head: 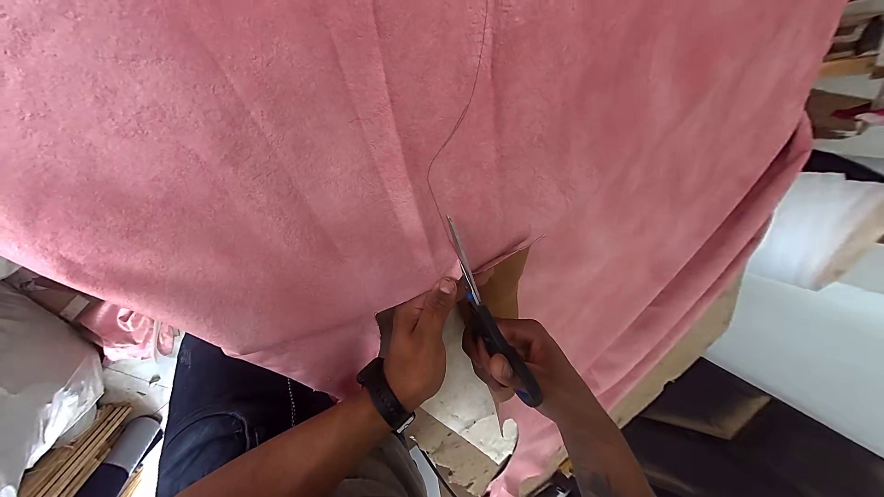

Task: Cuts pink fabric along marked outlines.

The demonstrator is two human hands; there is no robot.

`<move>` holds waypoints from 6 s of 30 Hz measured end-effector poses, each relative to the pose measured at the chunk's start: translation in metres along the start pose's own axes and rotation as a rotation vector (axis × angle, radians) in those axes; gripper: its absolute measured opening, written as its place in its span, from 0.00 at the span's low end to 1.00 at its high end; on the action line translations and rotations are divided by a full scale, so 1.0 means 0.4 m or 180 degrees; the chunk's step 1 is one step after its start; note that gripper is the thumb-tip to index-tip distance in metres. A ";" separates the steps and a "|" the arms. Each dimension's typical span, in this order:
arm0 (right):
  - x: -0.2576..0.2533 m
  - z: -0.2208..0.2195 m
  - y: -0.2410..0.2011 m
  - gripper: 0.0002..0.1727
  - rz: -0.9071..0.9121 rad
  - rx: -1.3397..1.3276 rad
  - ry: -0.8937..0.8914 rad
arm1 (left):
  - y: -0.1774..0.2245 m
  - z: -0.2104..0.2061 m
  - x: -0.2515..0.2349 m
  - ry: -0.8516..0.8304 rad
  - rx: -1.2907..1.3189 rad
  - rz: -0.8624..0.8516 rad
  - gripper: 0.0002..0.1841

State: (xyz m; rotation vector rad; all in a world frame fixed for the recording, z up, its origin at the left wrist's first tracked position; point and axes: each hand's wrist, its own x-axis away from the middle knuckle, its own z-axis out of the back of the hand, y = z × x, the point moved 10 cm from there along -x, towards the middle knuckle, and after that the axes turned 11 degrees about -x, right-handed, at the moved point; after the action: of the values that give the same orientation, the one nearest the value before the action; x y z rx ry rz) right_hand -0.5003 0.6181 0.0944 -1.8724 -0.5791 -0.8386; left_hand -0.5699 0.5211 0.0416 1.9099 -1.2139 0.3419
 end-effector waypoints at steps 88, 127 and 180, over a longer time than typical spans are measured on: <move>-0.158 -0.167 -0.099 0.25 0.0765 -0.0458 0.1095 | 0.218 0.114 0.099 0.0092 -0.1130 0.0126 0.24; -0.202 -0.294 -0.086 0.25 0.1029 -0.1368 0.2407 | 0.277 0.139 0.132 -0.0919 -0.0288 0.1770 0.24; -0.228 -0.187 -0.209 0.23 0.1116 -0.1232 0.1995 | 0.261 0.171 0.125 -0.1178 -0.0460 0.1685 0.26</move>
State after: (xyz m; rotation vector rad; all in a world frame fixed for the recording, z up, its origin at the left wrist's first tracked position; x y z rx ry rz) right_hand -0.6403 0.5822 0.0956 -1.8267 0.3119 -1.2785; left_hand -0.6466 0.4180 0.0811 1.5450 -1.9403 0.1676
